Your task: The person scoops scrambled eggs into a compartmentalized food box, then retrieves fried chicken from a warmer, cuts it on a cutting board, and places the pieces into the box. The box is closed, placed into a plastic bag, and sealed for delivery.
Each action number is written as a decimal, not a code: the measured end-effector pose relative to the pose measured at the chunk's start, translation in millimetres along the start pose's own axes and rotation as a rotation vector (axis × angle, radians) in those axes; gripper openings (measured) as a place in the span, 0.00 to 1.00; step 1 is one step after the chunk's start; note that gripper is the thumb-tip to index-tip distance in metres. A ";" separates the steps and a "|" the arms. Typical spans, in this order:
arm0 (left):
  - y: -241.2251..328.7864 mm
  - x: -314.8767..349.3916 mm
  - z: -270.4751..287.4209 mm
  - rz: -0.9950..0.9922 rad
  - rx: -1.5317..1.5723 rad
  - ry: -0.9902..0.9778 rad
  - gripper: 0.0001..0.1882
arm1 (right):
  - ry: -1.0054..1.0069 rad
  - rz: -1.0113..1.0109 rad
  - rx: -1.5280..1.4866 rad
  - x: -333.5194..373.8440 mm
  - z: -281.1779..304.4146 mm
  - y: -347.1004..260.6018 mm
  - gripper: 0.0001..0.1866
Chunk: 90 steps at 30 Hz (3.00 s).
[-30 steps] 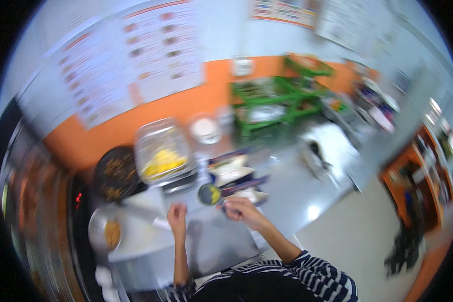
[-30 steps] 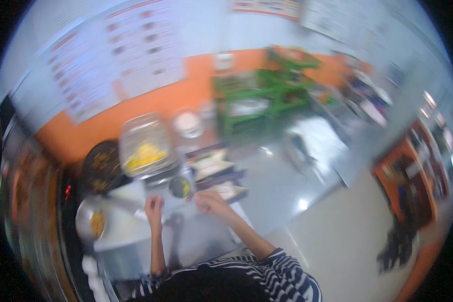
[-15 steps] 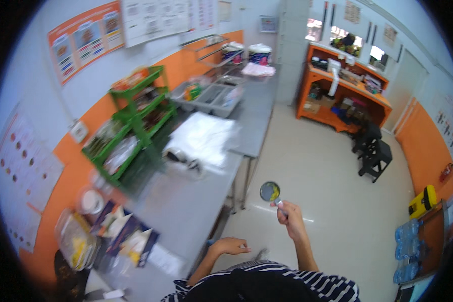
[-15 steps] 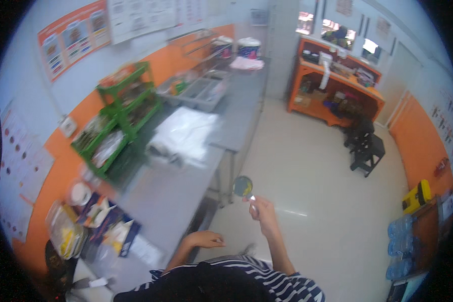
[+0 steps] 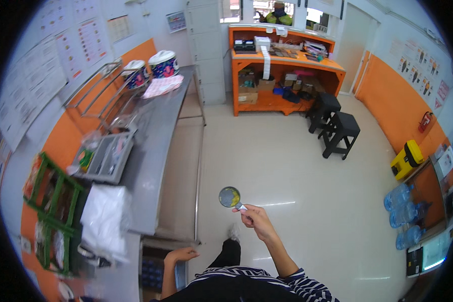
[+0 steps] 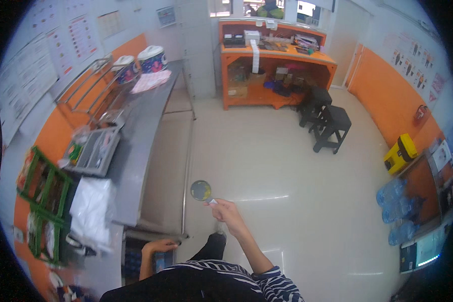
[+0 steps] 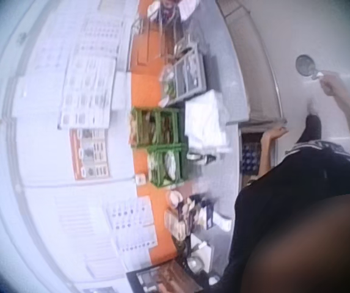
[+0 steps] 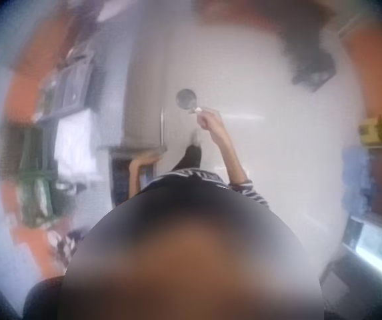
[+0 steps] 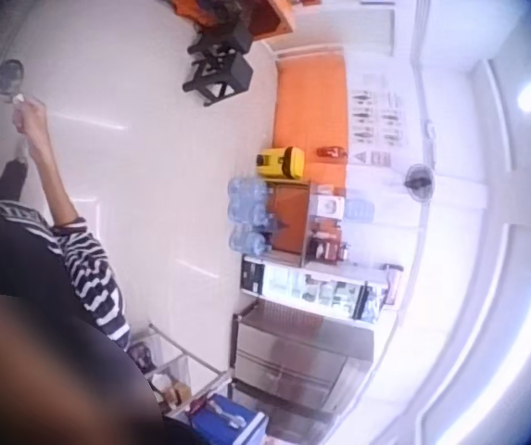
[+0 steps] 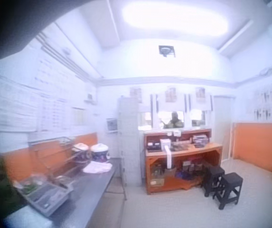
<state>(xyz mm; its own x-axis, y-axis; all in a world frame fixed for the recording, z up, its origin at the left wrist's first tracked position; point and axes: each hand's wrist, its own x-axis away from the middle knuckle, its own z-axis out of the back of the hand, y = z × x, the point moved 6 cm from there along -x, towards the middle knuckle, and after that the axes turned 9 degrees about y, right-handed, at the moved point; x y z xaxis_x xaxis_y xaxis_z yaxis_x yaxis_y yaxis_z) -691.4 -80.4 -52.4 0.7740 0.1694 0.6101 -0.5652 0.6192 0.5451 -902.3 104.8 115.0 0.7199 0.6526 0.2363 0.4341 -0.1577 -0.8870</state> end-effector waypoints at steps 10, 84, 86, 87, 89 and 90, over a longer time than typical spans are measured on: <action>222.2 -400.1 176.9 -0.417 -0.002 0.190 0.26 | 0.583 -0.007 0.002 -203.9 209.6 -113.6 0.12; 899.0 -1304.9 730.2 -0.411 -0.350 1.000 0.18 | 0.445 0.046 0.010 -1319.8 804.0 -695.7 0.12; 897.0 -1300.4 730.7 -0.396 -0.363 1.052 0.17 | 0.443 0.033 0.002 -1320.1 803.2 -693.1 0.12; 897.2 -1296.3 732.0 -0.415 -0.364 1.109 0.17 | 0.446 0.029 -0.005 -1320.2 802.9 -692.1 0.12; 894.7 -1296.7 730.8 -0.411 -0.338 1.074 0.20 | 0.453 0.019 -0.014 -1319.9 802.1 -690.0 0.12; 893.8 -1296.4 730.7 -0.412 -0.332 1.072 0.23 | 0.458 0.015 -0.015 -1319.8 802.0 -689.4 0.12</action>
<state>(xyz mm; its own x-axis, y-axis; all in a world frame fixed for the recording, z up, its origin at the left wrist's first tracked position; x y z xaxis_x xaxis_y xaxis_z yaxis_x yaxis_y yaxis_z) -2408.5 -306.7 64.0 0.8127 0.3676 -0.4522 -0.2395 0.9181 0.3159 -2586.1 -53.4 96.4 0.8898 0.2559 0.3778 0.4275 -0.1778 -0.8863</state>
